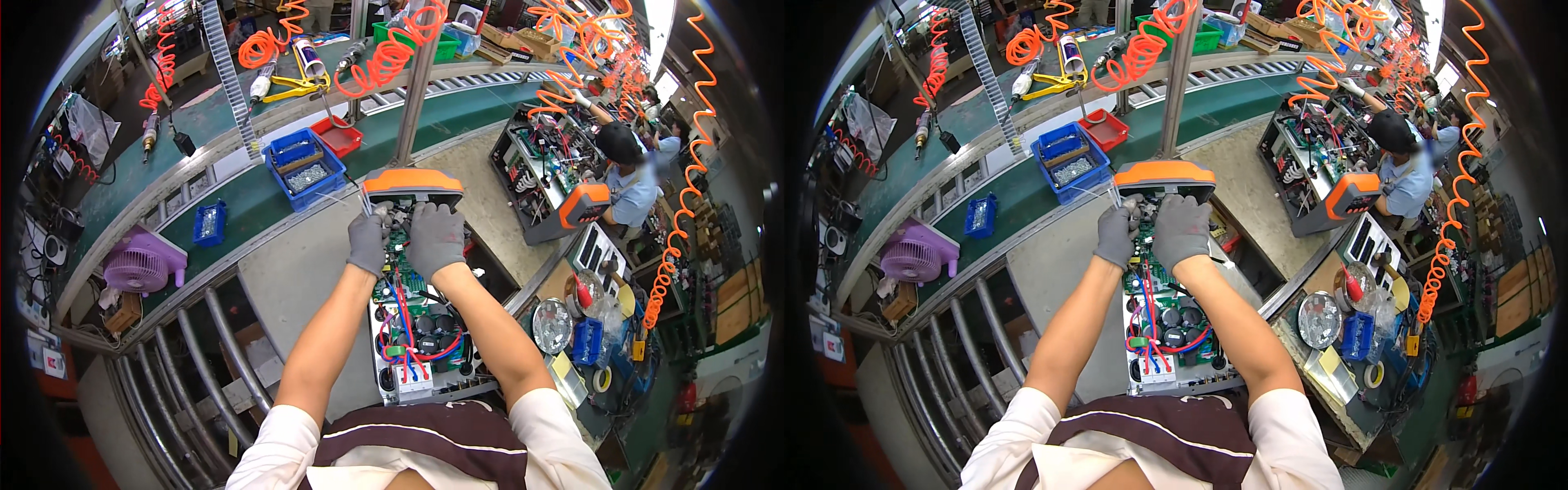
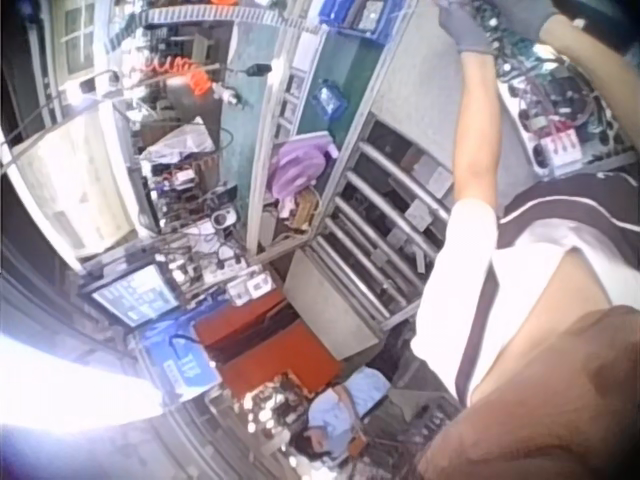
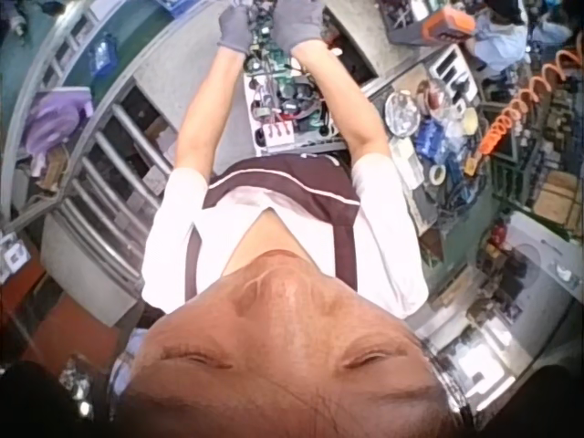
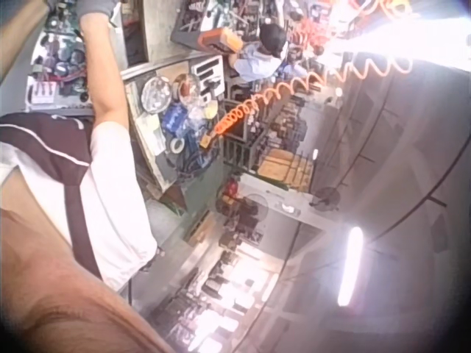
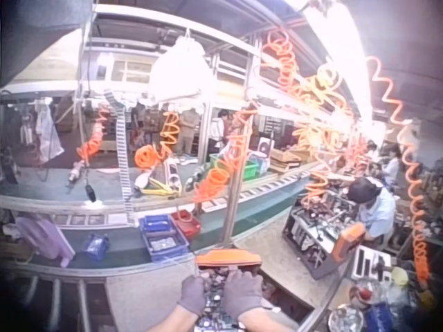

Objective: The person assembles electronic control units on a factory assembly line. They place circuit boards into orange and grey casings, connect various colored wires, and use a pneumatic screwdriver to secure components. The person also handles metal frames and other parts, moving them between workstations.

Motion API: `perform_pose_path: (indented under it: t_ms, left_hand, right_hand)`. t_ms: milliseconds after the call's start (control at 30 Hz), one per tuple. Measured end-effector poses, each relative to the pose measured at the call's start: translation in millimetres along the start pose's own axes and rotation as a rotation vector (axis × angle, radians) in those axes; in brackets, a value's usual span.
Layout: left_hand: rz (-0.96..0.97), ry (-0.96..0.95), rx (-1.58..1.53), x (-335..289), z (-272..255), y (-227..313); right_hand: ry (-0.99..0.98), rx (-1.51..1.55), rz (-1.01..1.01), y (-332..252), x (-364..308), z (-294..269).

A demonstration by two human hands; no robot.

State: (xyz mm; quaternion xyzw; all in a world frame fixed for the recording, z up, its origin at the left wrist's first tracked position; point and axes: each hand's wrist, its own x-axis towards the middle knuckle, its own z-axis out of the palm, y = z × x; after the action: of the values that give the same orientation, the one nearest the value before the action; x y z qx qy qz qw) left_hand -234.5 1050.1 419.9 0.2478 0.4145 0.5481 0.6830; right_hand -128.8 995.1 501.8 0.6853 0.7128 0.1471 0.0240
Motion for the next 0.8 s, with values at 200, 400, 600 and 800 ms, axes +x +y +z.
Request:
perform_pose_path:
  t_ms: [200,400,600,800]
  left_hand:
    - [0.043,-0.023,0.069,-8,4,-2]
    - [0.147,0.077,-0.018,-11,-14,-5]
    - [0.067,0.328,-0.52,21,-72,-9]
    - [0.229,0.226,-0.156,45,-75,0]
  right_hand:
    - [0.006,-0.074,-0.02,-5,0,1]
    - [-0.176,0.2,-0.132,8,-1,0]
    - [-0.021,-0.061,-0.353,-19,12,-32]
    - [-0.076,-0.288,-0.297,-52,29,-29]
